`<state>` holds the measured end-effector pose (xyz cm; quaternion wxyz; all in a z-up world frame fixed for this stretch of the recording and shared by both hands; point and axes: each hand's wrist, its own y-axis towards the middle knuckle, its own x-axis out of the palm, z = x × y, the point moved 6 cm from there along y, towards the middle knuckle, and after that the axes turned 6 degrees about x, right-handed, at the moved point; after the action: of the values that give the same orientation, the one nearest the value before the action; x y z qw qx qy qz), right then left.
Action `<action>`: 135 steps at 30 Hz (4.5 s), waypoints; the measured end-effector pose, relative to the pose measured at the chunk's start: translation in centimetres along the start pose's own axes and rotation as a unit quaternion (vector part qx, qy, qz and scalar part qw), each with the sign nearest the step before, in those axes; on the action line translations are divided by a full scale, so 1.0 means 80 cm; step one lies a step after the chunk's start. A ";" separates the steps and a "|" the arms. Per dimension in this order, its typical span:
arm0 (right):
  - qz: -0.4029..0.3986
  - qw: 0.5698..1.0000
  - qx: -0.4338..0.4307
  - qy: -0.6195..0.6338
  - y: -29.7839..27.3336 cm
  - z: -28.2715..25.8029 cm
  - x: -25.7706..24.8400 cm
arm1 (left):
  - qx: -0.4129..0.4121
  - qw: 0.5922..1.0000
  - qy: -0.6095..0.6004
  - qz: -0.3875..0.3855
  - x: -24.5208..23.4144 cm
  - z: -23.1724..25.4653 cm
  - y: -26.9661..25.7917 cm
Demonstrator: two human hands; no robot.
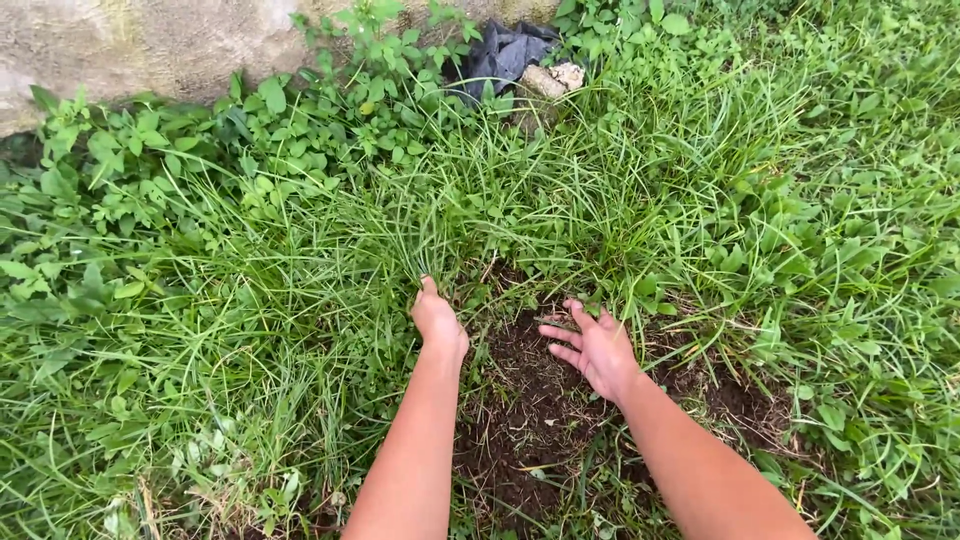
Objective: Pulling weeds and clumps of grass from a lawn with bare hands.
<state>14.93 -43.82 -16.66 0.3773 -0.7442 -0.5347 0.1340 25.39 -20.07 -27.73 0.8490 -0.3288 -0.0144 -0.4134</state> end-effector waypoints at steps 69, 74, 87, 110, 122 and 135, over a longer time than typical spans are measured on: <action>0.307 0.902 -0.209 -0.221 -0.056 0.011 -0.099 | 0.212 0.827 0.426 -0.300 0.126 -0.039 -0.174; 0.317 0.916 -0.176 -0.171 -0.058 0.011 -0.100 | 0.109 0.897 0.355 -0.241 0.110 -0.069 -0.153; 0.227 0.972 -0.056 0.013 0.058 0.032 -0.145 | 0.008 0.958 0.258 -0.128 0.016 -0.052 -0.271; 0.228 0.953 -0.147 -0.131 -0.103 -0.004 -0.260 | -0.100 0.923 0.282 -0.243 0.036 -0.047 -0.429; 0.230 0.949 -0.048 -0.209 -0.042 -0.048 -0.237 | -0.061 0.922 0.323 -0.205 0.010 -0.061 -0.403; 0.243 0.965 -0.071 -0.063 -0.070 0.000 -0.221 | -0.065 0.952 0.250 -0.167 -0.036 -0.023 -0.355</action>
<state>4.06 -58.84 -16.31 0.2449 -0.8667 -0.3687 0.2301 2.81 -31.70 -14.50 0.7211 -0.2628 0.1704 -0.6180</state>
